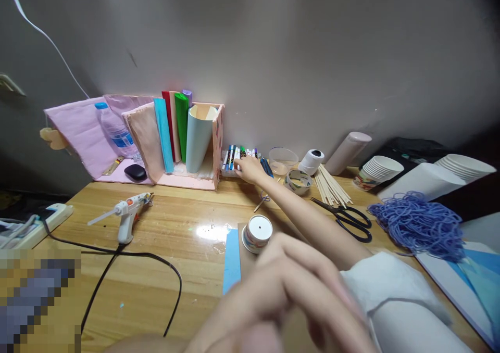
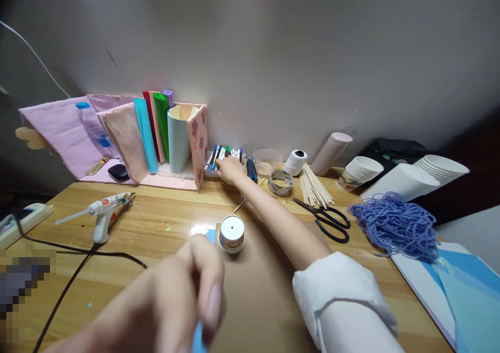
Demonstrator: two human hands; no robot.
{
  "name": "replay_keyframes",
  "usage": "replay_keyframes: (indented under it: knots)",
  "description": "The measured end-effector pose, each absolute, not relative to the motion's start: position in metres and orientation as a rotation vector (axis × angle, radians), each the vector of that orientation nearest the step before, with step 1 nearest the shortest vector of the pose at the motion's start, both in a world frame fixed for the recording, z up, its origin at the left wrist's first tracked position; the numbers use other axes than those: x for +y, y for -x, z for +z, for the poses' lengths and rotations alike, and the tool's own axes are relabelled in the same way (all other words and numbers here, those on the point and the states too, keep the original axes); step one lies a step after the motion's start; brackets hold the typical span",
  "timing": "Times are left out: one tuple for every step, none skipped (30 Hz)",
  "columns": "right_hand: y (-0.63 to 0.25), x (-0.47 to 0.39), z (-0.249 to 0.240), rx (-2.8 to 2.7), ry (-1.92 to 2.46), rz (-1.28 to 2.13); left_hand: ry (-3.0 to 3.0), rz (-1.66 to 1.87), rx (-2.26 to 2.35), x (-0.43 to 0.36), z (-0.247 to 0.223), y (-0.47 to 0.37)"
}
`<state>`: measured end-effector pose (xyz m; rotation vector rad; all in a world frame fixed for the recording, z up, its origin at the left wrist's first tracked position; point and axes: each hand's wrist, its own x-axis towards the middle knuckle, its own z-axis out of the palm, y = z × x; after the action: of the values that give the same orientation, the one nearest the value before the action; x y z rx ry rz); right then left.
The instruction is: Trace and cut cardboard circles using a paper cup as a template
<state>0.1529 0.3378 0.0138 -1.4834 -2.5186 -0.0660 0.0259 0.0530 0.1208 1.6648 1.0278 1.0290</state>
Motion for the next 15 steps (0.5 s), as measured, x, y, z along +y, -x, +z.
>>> replay_keyframes:
  knots:
    - [-0.151, 0.337, 0.014, -2.498, 1.519, -0.050, -1.643, 1.033, 0.983, 0.059, 0.119, -0.032]
    - [-0.148, 0.336, 0.015, -2.475, 1.556, -0.037, -1.610, 1.034, 0.938, 0.064, 0.116, -0.036]
    - [-0.145, 0.335, 0.015, -2.451, 1.591, -0.024, -1.566, 1.028, 0.921, 0.069, 0.111, -0.040]
    - [-0.142, 0.335, 0.015, -2.425, 1.625, -0.013, -1.531, 1.010, 0.928, 0.072, 0.106, -0.041]
    - [-0.139, 0.334, 0.015, -2.397, 1.658, -0.001, -1.512, 0.989, 0.948, 0.075, 0.101, -0.041]
    - [-0.136, 0.334, 0.014, -2.368, 1.688, 0.011, -1.518, 0.969, 0.978, 0.075, 0.097, -0.039]
    - [-0.134, 0.334, 0.014, -2.337, 1.715, 0.027, -1.543, 0.953, 1.006, 0.075, 0.093, -0.036]
    - [-0.133, 0.335, 0.014, -2.304, 1.739, 0.047, -1.574, 0.946, 1.033, 0.074, 0.091, -0.032]
    - [-0.132, 0.335, 0.014, -2.270, 1.758, 0.072, -1.601, 0.947, 1.059, 0.072, 0.090, -0.029]
    - [-0.132, 0.336, 0.014, -2.234, 1.769, 0.102, -1.620, 0.951, 1.081, 0.070, 0.090, -0.025]
    - [-0.132, 0.336, 0.014, -2.196, 1.775, 0.133, -1.632, 0.952, 1.095, 0.068, 0.092, -0.022]
    - [-0.134, 0.336, 0.014, -2.156, 1.775, 0.165, -1.639, 0.952, 1.099, 0.065, 0.094, -0.020]
    - [-0.136, 0.336, 0.015, -2.112, 1.771, 0.195, -1.648, 0.950, 1.089, 0.063, 0.096, -0.019]
    - [-0.140, 0.334, 0.016, -2.066, 1.764, 0.220, -1.659, 0.947, 1.073, 0.060, 0.099, -0.019]
    - [-0.145, 0.332, 0.018, -2.019, 1.754, 0.242, -1.671, 0.943, 1.053, 0.058, 0.100, -0.019]
